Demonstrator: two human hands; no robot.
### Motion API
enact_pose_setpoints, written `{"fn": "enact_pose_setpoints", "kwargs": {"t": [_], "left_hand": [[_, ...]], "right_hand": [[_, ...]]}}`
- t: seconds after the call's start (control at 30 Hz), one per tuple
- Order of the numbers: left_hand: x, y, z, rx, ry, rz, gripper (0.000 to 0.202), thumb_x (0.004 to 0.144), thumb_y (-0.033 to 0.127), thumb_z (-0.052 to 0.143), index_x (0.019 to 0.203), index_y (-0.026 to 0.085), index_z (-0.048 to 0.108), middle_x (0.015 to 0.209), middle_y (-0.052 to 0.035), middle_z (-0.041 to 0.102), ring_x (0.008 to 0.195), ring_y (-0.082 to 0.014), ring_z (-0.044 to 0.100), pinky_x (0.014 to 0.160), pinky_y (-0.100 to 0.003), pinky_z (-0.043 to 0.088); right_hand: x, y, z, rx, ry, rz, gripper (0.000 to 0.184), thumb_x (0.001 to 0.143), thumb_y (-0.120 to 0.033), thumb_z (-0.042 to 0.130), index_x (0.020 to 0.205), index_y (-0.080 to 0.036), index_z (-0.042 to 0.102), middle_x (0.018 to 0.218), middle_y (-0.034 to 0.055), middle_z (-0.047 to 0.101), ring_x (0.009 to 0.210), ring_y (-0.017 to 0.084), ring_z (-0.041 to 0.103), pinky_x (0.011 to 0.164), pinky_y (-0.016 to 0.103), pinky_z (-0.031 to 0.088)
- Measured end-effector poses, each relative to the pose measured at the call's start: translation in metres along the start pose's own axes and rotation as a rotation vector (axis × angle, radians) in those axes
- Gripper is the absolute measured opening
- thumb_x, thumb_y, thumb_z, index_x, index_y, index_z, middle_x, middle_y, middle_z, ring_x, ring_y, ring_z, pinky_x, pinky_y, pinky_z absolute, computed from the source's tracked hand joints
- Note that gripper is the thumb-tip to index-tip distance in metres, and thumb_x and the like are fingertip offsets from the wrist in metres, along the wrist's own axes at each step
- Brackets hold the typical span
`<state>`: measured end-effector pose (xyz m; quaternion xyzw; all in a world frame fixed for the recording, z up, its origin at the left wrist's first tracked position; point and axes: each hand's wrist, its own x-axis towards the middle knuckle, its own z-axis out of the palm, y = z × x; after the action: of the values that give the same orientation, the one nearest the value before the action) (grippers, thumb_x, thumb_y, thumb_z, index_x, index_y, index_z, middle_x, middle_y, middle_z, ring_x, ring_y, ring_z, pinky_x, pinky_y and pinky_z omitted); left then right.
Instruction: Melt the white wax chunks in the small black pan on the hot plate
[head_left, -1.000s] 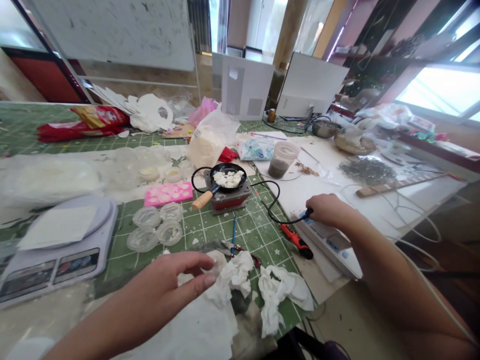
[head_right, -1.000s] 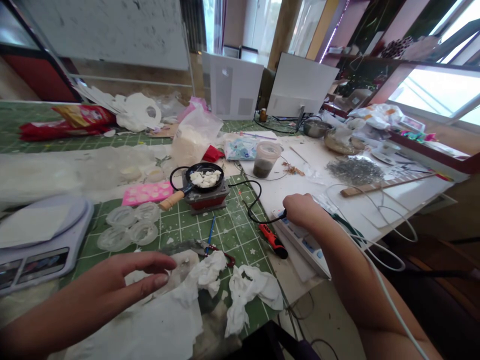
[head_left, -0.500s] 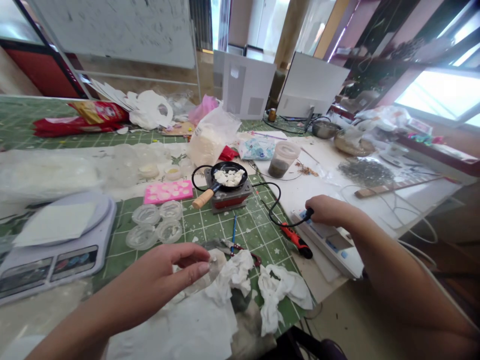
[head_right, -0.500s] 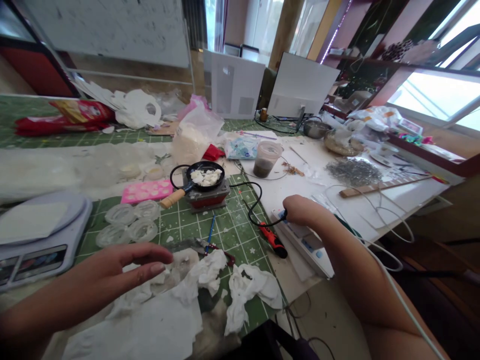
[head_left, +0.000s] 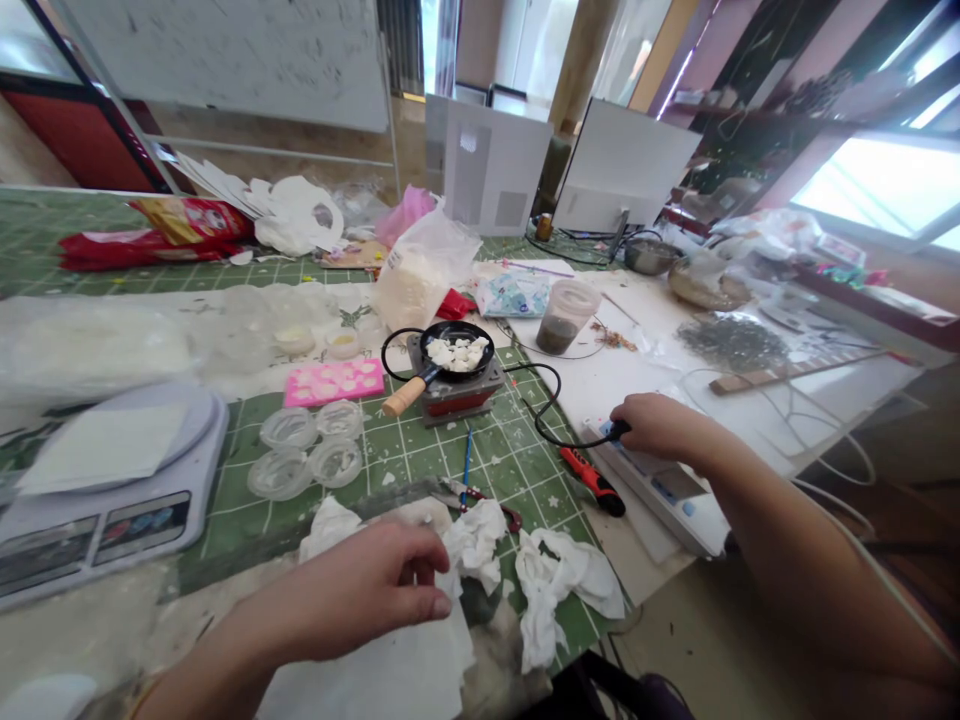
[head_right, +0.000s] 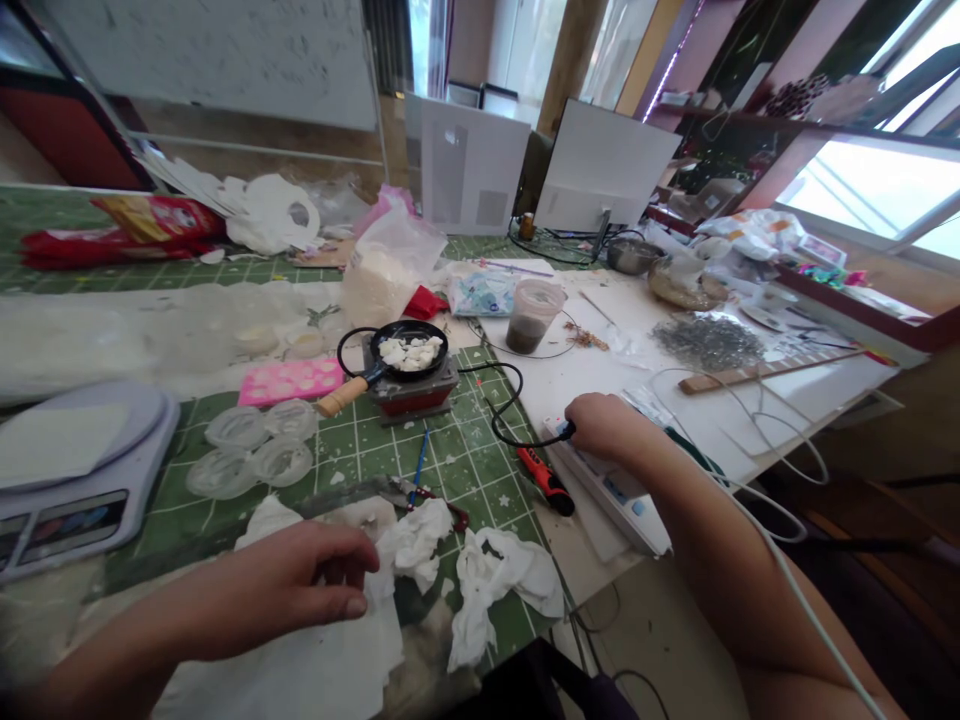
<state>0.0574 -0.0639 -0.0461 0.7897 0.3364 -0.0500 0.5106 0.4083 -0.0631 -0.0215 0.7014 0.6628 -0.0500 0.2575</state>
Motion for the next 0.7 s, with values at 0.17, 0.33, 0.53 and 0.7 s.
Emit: {"fn": "enact_pose_setpoints", "kwargs": {"t": [0.17,0.33,0.53,0.7], "left_hand": [[0.011,-0.010,0.008,-0.006,-0.037,0.017,0.034,0.069,0.038,0.055,0.099,0.022,0.060,0.078,-0.0011,0.062,0.069,-0.0156,0.055,0.061,-0.023,0.038],[0.017,-0.020,0.007,-0.040,-0.055,0.036,0.032,0.073,0.038,0.050,0.098,0.020,0.060,0.079,-0.0020,0.062,0.070,-0.0150,0.055,0.062,-0.024,0.039],[0.023,-0.032,0.007,-0.096,-0.116,0.005,0.033,0.076,0.043,0.047,0.096,0.019,0.057,0.074,-0.0012,0.060,0.065,-0.0131,0.054,0.060,-0.023,0.041],[0.026,-0.038,0.008,-0.215,-0.143,-0.021,0.033,0.076,0.043,0.048,0.095,0.018,0.057,0.073,-0.0013,0.058,0.063,-0.0129,0.055,0.059,-0.023,0.043]], "right_hand": [[0.007,0.007,-0.001,0.019,-0.007,0.013,0.026,0.065,-0.015,0.043,0.080,-0.015,0.064,0.080,0.0096,0.062,0.071,0.017,0.056,0.058,0.026,0.036],[0.010,0.013,-0.006,0.034,-0.041,0.013,0.025,0.065,-0.017,0.044,0.079,-0.017,0.065,0.077,0.0079,0.062,0.067,0.016,0.055,0.057,0.025,0.037],[0.013,0.005,0.002,0.012,-0.043,0.067,0.026,0.064,-0.015,0.047,0.083,-0.015,0.064,0.080,0.0104,0.062,0.069,0.018,0.057,0.057,0.026,0.037],[0.011,0.001,0.004,0.007,-0.034,0.052,0.024,0.066,-0.018,0.047,0.082,-0.013,0.064,0.082,0.0123,0.062,0.071,0.019,0.057,0.058,0.027,0.038]]}}
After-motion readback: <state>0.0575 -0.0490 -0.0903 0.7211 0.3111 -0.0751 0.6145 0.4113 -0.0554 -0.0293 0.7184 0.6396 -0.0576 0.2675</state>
